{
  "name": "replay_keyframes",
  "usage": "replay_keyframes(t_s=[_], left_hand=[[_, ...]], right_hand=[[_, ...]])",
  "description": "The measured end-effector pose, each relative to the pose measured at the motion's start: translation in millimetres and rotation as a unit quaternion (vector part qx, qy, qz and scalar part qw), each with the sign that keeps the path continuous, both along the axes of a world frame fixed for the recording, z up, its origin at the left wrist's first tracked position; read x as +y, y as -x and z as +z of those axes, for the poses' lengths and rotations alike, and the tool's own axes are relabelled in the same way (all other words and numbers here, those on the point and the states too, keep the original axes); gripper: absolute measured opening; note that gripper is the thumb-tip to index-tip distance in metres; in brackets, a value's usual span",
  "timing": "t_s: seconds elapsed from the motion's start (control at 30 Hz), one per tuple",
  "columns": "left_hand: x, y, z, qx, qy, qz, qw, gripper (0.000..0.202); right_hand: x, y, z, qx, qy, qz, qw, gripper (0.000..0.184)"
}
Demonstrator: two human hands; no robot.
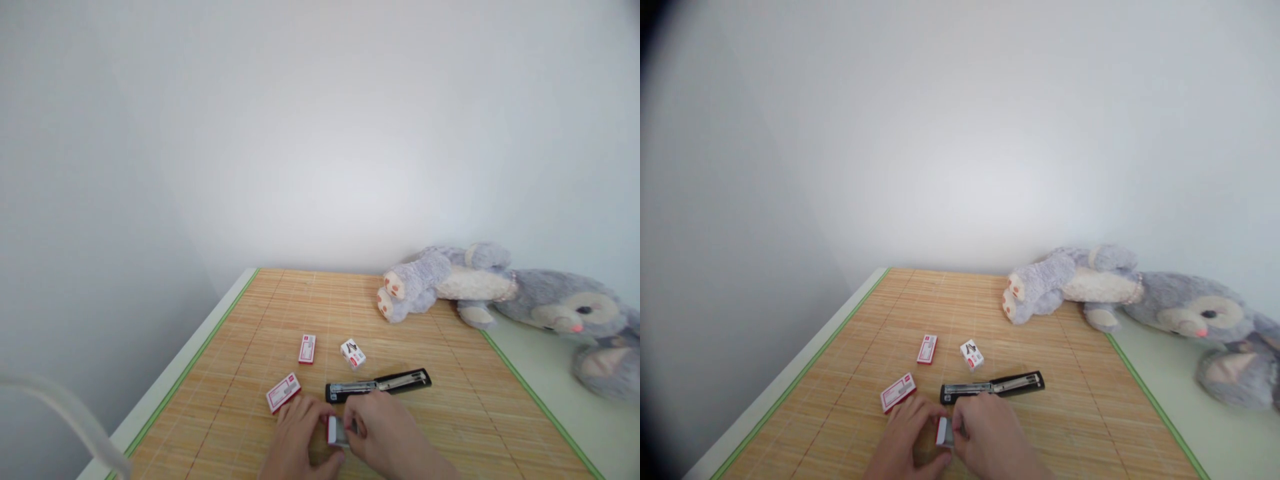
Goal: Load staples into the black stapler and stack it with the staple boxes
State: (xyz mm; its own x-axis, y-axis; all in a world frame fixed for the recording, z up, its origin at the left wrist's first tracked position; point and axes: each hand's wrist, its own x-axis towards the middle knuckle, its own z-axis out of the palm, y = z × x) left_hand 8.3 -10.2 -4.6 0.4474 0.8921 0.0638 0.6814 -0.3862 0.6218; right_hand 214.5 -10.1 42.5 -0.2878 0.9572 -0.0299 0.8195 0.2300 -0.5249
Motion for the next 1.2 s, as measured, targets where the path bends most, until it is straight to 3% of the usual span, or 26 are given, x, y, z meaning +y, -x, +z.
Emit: replay_keyframes(t_s=[0.2, 0.63, 0.77, 0.87, 1.0, 1.2], left_hand=[[-1, 0, 7.5, -0.001, 0.015, 0.001, 1.000, 0.026], [2, 2, 2.3, -0.012, 0.025, 0.001, 1.000, 0.027], [2, 2, 5.1, -0.017, 0.034, -0.001, 0.999, 0.029], [1, 2, 4.0, -0.019, 0.038, 0.001, 0.999, 0.030], [1, -2, -0.7, -0.021, 0.033, 0.008, 0.999, 0.030], [1, -14, -7.1, -0.010, 0.022, -0.011, 1.000, 0.034]], right_hand=[[1, 5, -15.7, -0.012, 0.017, -0.006, 1.000, 0.022], [3, 8, -12.3, 0.007, 0.070, -0.018, 0.997, 0.011], [-3, -13, -2.3, 0.038, 0.077, -0.043, 0.995, 0.012], [-10, -40, 0.7, 0.018, 0.082, -0.073, 0.994, 0.027], [-18, -59, -8.9, 0.006, 0.097, -0.075, 0.992, 0.024], [-18, -35, -28.2, 0.043, 0.075, -0.056, 0.995, 0.022]])
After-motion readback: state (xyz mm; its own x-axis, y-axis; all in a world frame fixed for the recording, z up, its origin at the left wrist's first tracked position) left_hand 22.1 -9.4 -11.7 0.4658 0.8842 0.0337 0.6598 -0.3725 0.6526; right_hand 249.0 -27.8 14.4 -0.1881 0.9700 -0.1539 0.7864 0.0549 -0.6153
